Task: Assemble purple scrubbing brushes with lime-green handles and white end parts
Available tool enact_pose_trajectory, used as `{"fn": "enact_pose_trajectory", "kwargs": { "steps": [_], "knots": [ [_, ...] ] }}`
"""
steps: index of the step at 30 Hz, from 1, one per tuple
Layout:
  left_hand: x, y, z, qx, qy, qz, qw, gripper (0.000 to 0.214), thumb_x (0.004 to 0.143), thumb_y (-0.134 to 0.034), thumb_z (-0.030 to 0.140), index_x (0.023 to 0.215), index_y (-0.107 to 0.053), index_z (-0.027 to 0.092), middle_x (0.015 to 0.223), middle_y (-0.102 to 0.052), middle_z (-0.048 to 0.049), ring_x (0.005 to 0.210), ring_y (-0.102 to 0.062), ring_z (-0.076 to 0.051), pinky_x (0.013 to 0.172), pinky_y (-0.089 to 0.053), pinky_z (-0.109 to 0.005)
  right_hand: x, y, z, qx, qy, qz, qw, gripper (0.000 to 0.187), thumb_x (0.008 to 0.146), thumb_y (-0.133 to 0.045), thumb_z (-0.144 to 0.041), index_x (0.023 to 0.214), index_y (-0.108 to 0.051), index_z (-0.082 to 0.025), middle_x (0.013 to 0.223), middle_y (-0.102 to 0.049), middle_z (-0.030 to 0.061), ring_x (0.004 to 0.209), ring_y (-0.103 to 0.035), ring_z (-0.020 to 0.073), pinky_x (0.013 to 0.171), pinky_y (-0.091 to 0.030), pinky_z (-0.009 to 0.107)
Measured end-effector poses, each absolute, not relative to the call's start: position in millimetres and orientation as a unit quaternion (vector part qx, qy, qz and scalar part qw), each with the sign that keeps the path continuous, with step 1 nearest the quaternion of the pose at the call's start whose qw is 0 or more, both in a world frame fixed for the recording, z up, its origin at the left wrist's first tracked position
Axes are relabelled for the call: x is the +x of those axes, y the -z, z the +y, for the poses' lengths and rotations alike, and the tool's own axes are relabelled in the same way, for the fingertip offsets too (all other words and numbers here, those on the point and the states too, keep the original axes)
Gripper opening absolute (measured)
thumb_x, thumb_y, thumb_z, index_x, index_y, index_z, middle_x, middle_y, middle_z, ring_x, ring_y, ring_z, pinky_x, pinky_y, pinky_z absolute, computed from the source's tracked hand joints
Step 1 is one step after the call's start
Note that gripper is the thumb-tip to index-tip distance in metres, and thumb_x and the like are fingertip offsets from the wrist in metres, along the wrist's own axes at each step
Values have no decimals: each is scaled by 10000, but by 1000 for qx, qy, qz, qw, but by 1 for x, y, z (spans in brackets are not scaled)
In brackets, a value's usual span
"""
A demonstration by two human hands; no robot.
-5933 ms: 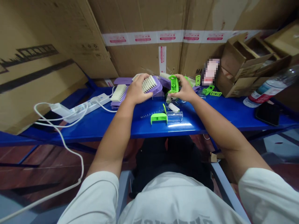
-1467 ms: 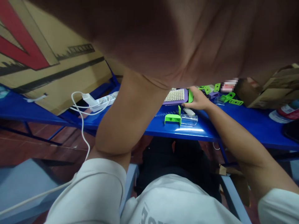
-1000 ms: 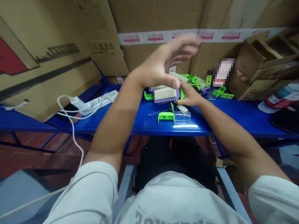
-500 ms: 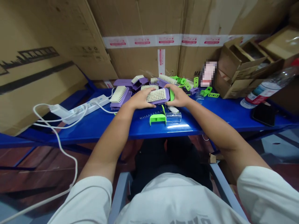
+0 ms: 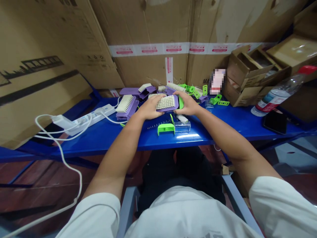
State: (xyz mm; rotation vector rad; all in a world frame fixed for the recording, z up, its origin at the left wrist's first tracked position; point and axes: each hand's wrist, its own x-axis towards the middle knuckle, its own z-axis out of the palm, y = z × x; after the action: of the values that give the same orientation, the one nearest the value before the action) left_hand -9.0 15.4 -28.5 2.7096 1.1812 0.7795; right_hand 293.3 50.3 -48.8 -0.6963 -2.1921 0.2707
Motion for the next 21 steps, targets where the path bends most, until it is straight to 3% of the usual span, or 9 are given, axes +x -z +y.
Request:
{"fn": "enact_pose_trajectory", "kwargs": {
  "steps": [8, 12, 16, 21],
  "knots": [
    [-10, 33, 17, 821, -396, 411, 16, 1079, 737, -1074, 260, 1678, -546, 283, 1661, -692, -167, 1574, -676, -434, 1400, -537, -666, 304, 43, 52, -291, -127, -846, 429, 1010, 662, -982, -635, 1532, -608, -284, 1609, -759, 197, 1525, -703, 507, 1362, -503, 720],
    [-12, 36, 26, 772, -482, 407, 76, 1264, 756, -1133, 496, 1768, -394, 329, 1751, -601, -207, 1644, -642, -427, 1339, -599, -619, 306, 39, 52, -309, -153, -817, 462, 1002, 672, -969, -662, 1516, -587, -280, 1599, -754, 184, 1496, -712, 482, 1356, -528, 702],
    [-7, 39, 39, 750, -510, 404, 120, 1367, 748, -1089, 777, 1794, -326, 340, 1751, -584, -237, 1655, -640, -436, 1315, -615, -600, 300, 39, 55, -322, -187, -781, 502, 1110, 576, -997, -829, 1458, -609, -279, 1507, -784, 169, 1463, -720, 483, 1359, -525, 714],
    [2, 41, 40, 747, -518, 390, 148, 1375, 659, -1110, 835, 1728, -389, 357, 1655, -677, -197, 1610, -670, -444, 1305, -618, -613, 294, 40, 58, -323, -218, -753, 530, 1252, 466, -1000, -989, 1438, -630, -290, 1535, -786, 163, 1501, -712, 482, 1403, -497, 714]
  ]
}}
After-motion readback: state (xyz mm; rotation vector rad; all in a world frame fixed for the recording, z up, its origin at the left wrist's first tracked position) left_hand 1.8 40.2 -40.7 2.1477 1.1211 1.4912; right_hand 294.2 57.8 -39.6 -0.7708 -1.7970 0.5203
